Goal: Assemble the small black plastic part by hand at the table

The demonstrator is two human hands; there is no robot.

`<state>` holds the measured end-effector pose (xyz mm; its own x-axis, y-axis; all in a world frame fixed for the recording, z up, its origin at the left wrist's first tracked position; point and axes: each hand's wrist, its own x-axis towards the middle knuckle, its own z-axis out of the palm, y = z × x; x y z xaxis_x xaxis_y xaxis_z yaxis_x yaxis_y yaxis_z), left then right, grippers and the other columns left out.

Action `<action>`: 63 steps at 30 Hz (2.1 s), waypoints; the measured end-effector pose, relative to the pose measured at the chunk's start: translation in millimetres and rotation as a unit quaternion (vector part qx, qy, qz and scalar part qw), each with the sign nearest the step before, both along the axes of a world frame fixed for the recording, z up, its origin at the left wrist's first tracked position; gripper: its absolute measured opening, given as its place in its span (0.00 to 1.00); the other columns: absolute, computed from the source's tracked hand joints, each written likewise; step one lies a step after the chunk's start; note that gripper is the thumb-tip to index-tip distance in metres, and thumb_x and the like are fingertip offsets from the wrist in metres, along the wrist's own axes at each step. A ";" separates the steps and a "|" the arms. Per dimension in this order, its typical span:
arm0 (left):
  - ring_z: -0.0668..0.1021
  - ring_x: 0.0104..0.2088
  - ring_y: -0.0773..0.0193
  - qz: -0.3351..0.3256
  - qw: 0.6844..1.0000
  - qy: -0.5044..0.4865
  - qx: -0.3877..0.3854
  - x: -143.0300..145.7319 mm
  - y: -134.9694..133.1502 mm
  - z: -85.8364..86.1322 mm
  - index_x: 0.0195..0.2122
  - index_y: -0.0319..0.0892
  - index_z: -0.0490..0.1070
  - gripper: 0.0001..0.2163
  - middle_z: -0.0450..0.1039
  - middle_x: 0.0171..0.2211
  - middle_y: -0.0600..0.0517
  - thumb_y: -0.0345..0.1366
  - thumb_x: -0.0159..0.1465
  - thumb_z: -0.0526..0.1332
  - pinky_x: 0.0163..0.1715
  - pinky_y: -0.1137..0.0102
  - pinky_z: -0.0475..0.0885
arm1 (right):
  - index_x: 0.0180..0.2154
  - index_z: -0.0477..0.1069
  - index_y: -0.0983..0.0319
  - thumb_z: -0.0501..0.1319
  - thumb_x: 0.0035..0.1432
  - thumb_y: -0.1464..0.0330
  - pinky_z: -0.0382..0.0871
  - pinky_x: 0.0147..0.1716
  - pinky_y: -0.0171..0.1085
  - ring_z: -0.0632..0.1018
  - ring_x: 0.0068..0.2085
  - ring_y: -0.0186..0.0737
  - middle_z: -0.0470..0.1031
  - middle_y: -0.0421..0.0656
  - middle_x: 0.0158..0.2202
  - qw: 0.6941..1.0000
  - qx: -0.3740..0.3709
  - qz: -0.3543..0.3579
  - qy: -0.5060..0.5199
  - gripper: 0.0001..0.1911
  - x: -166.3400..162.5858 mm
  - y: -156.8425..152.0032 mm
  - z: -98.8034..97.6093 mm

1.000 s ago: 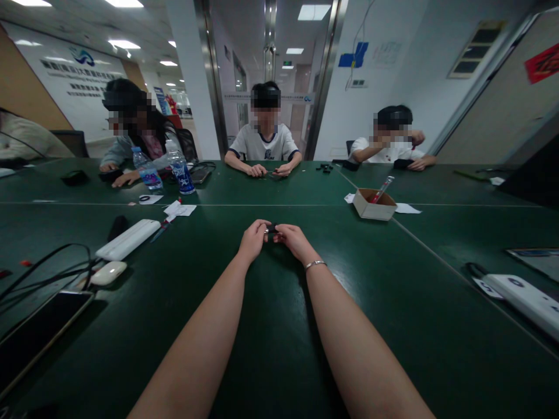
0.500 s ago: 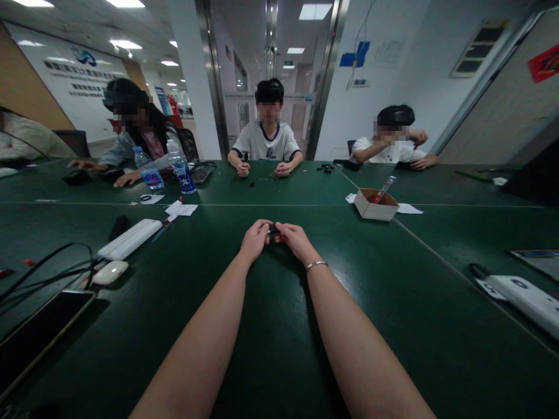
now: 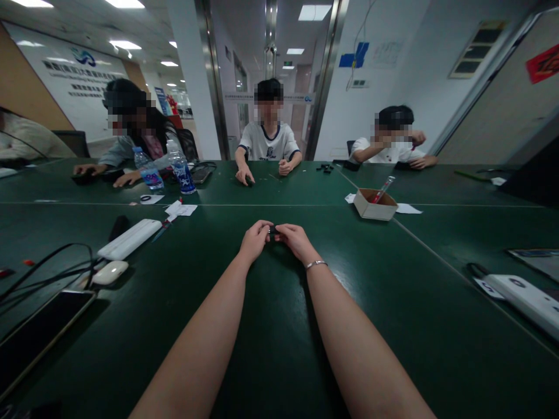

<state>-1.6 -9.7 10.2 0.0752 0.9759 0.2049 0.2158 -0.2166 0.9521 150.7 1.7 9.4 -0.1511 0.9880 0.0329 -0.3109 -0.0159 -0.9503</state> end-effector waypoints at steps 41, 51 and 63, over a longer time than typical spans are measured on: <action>0.72 0.28 0.65 0.026 0.999 0.032 0.021 0.3 -1.7 1.0 0.45 0.44 0.72 0.12 0.71 0.29 0.53 0.38 0.63 0.55 0.28 0.71 0.65 | 0.24 0.75 0.64 0.73 0.44 0.66 0.71 0.27 0.31 0.75 0.24 0.33 0.75 0.41 0.24 1.000 -0.016 -0.006 0.011 0.11 -0.5 2.5 -1.4; 0.72 0.29 0.66 -0.001 0.999 0.007 0.038 -0.2 -2.9 2.3 0.45 0.44 0.72 0.13 0.71 0.30 0.53 0.36 0.61 0.57 0.28 0.73 0.65 | 0.25 0.74 0.65 0.70 0.48 0.68 0.72 0.28 0.31 0.75 0.24 0.33 0.75 0.42 0.23 0.999 -0.029 -0.005 0.017 0.09 -0.5 0.3 1.5; 0.72 0.27 0.66 0.002 0.999 0.033 0.037 0.7 -4.3 4.0 0.45 0.43 0.72 0.12 0.71 0.25 0.55 0.37 0.62 0.57 0.27 0.72 0.65 | 0.25 0.74 0.65 0.70 0.51 0.68 0.72 0.28 0.31 0.76 0.24 0.33 0.75 0.43 0.24 0.999 -0.035 -0.006 0.005 0.08 -0.9 -0.5 4.1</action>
<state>-0.9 -14.0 14.2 0.0870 0.9584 0.2718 0.2781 -0.2854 0.9172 149.8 1.2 13.5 -0.1386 0.9897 -0.0353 -0.3202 -0.0785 -0.9441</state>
